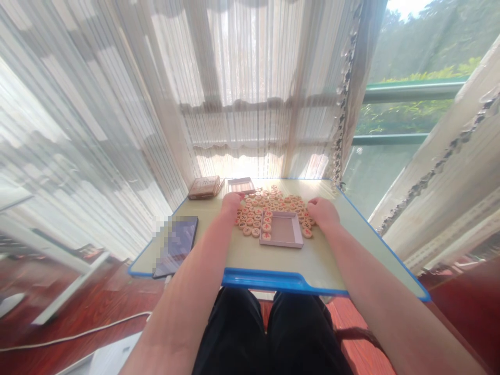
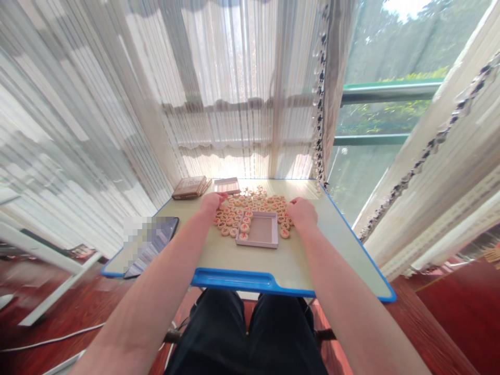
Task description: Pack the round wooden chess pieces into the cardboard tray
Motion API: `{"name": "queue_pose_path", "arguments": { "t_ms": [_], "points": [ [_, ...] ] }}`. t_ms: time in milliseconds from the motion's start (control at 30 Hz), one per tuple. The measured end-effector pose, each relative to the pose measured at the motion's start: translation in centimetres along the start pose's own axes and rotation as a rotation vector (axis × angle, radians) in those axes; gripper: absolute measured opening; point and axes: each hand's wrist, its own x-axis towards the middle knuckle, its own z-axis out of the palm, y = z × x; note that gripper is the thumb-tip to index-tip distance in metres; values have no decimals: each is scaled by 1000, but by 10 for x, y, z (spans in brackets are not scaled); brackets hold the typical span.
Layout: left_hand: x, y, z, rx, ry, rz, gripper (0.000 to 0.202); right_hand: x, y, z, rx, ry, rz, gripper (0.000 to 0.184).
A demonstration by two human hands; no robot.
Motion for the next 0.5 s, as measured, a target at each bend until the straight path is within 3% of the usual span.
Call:
{"name": "queue_pose_path", "arguments": {
  "t_ms": [100,267,500],
  "points": [
    [-10,3,2,122,20,13,22,0,0,2,-6,-7,-2,32],
    [-21,7,0,467,-67,70,31,-1,1,-1,20,14,-2,31],
    [-19,7,2,498,-80,99,40,-1,0,0,-12,-8,6,30]
  ]
}}
